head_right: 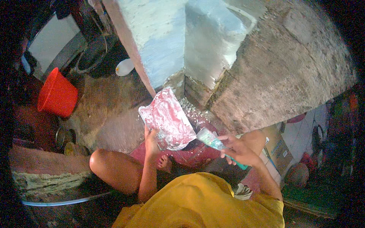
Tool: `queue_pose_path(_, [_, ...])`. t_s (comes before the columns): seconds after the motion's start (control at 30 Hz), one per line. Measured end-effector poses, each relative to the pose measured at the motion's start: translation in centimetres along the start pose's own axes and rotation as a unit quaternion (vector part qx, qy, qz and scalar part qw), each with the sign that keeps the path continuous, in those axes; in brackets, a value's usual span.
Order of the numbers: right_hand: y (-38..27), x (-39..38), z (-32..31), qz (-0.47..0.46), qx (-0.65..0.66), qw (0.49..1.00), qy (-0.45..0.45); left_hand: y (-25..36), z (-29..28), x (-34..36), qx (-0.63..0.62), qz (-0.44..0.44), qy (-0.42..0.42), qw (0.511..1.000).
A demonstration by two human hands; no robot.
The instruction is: The person applies a plaster mixture to a wall corner using a brush and a plastic sheet as a handheld palette.
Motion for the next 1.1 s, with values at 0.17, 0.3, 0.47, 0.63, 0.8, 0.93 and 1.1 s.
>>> queue_pose_path(0.17, [1.5, 0.6, 3.6, -0.040, 0.037, 0.997, 0.056, 0.3, 0.9, -1.6, -0.011, -0.021, -0.006, 1.000])
queue_pose_path(0.3, [0.9, 1.0, 5.5, -0.049, 0.030, 0.992, 0.113, 1.7, 1.4, -2.6, 0.019, -0.026, -0.024, 0.999])
queue_pose_path(0.47, [0.0, 2.0, 6.6, -0.075, 0.079, 0.983, 0.146, 2.5, 2.0, -3.5, 0.026, -0.010, -0.070, 0.997])
queue_pose_path(0.63, [-1.8, 3.6, 7.0, -0.129, 0.115, 0.969, 0.177, 2.5, 1.0, -4.0, 0.074, -0.035, -0.108, 0.991])
queue_pose_path(0.8, [-4.9, 4.9, 6.4, -0.147, 0.111, 0.965, 0.185, 3.3, 0.3, -4.3, 0.091, -0.033, -0.135, 0.986])
queue_pose_path(0.93, [-6.3, 5.7, 6.0, -0.164, 0.067, 0.965, 0.192, 4.7, -0.9, -3.3, 0.208, -0.032, -0.169, 0.963])
queue_pose_path(1.1, [-6.1, 6.6, 5.5, -0.173, 0.054, 0.970, 0.165, 5.4, -0.9, -2.4, 0.194, -0.011, -0.155, 0.969])
Point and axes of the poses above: each hand's wrist, its own x-axis towards the middle knuckle, its own z-axis out of the palm, y = z × x, the point moved 6 cm from there along x, towards the middle knuckle, and after that the axes turned 5 degrees about -x, right-handed, at the moved point
